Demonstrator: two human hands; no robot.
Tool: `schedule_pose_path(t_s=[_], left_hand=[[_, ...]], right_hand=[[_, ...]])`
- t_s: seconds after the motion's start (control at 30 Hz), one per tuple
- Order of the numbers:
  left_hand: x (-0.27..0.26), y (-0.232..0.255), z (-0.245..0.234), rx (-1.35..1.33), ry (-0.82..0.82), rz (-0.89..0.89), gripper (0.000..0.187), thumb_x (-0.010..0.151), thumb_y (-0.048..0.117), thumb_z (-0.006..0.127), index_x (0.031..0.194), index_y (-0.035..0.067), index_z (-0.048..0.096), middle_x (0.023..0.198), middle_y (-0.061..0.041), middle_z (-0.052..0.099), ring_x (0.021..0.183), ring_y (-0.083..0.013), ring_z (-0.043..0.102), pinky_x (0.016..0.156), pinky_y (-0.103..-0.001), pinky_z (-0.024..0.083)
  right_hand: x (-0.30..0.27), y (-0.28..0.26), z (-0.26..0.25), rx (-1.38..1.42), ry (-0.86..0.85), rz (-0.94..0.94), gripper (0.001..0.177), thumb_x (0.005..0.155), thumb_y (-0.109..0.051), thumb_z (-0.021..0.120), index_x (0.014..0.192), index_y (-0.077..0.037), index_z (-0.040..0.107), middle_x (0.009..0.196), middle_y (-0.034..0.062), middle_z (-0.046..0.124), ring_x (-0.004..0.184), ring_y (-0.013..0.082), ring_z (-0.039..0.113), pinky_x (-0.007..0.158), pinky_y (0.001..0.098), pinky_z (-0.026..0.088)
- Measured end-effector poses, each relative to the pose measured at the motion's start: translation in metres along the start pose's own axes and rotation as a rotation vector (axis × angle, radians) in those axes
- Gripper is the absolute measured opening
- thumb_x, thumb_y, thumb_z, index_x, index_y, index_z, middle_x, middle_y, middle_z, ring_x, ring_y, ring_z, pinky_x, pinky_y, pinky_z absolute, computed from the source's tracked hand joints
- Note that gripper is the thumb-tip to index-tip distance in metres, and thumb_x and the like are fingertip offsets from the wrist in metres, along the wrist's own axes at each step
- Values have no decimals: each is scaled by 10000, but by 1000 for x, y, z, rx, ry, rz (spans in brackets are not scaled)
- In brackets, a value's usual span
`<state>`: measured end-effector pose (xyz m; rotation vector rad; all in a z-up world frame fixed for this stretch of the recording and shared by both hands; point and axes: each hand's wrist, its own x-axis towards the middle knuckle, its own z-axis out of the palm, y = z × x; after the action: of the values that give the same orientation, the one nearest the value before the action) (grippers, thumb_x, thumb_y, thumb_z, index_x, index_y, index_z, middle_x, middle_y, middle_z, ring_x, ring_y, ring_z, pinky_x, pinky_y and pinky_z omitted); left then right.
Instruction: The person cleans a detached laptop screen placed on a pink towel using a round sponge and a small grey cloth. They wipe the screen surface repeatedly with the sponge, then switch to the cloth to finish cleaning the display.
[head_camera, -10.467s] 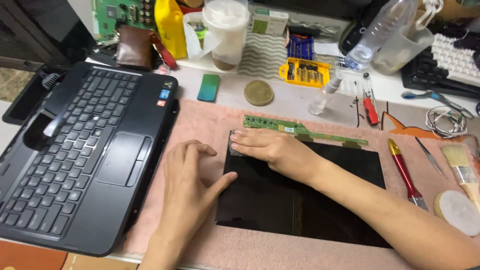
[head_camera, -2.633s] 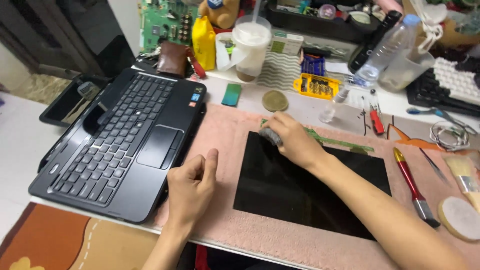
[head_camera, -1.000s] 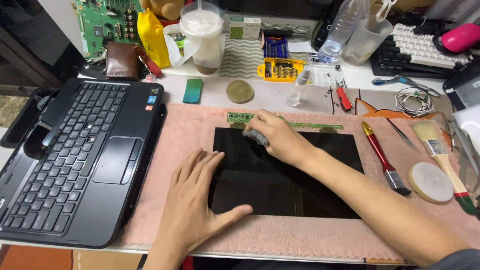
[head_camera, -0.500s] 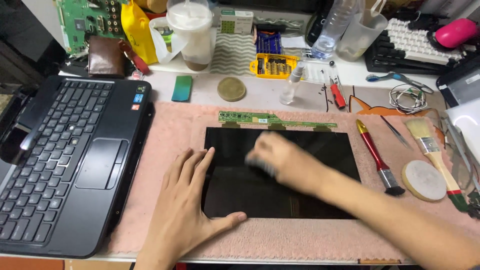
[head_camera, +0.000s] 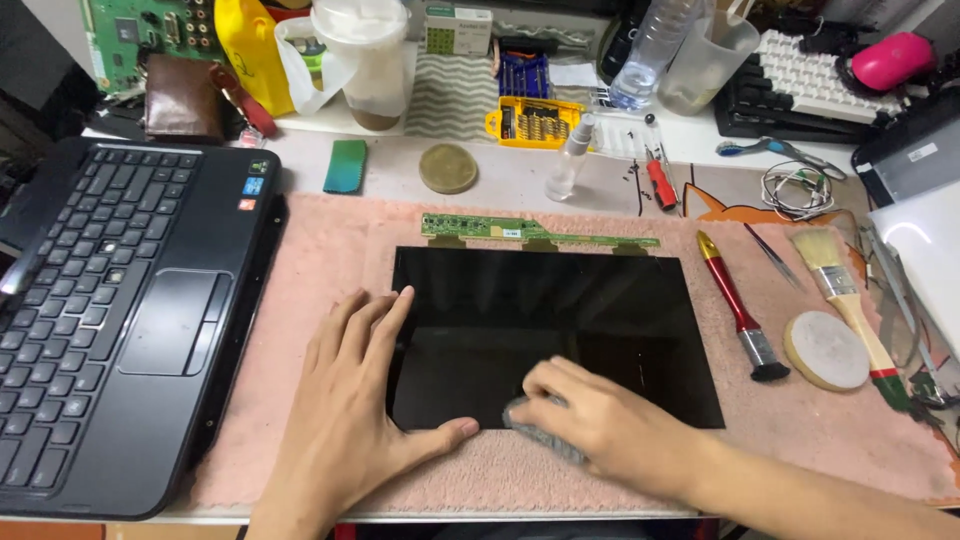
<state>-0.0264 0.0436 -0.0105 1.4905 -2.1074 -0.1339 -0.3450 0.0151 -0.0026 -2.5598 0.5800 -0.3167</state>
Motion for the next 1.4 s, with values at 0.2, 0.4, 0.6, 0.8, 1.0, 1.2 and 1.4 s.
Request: schedule_pose_path(t_s=[0.2,0.4,0.6,0.8,1.0,1.2,1.4], left_hand=[[-2,-2,3,-12,7,20,1411,731,811,944,1798,103,352,1628,-269,500,1608,-489,417,1301,-630,365],[3,21,2,-74,56,132,1083,822,595,937,1689,99,519,1533,-217,542,1584,-460,466,1303,-608,423],[14,48,16,-164,84,184,928,920,606,891,1598,57,574,1408,-200,601,1454,-445,549,1355,-658,386],[30,49,22,-172,-40,296,1000,932,703,890,1656,97,560,1465,-194,593,1524,-472,517,1326,-625,386],[49,61,29,-179,-35,429,891,894,585,937,1556,80,621,1422,-195,620,1453,-441,565,1313,-607,389],[49,59,40,-236,-112,396,952,866,506,937,1639,102,557,1491,-191,595,1506,-457,518,1258,-572,406],[50,56,42,-246,-111,384,946,909,587,863,1642,81,547,1516,-173,593,1467,-402,554,1216,-547,422]], right_hand=[[32,66,-14,-140,145,-43,353,961,201,636,1235,-20,661,1152,160,579,1072,346,605,956,431,518],[69,139,-41,-142,249,160,752,640,348,620,1268,-57,700,1242,119,612,1209,335,658,1056,412,538],[15,48,-18,-125,192,-16,70,1157,-50,649,1190,9,633,1073,139,554,943,299,568,835,428,497],[-20,12,-22,17,-12,12,573,772,278,674,1248,-41,670,1145,144,548,991,320,586,790,433,511],[34,123,-45,-74,188,172,723,699,286,684,1318,-86,719,1263,112,632,1215,324,688,1060,399,537],[41,130,-45,-79,247,204,659,712,339,621,1229,-62,696,1240,98,636,1154,286,708,1002,368,560],[-29,36,-18,-34,126,67,526,789,258,617,1243,-6,645,1161,182,563,1062,361,597,880,468,495]])
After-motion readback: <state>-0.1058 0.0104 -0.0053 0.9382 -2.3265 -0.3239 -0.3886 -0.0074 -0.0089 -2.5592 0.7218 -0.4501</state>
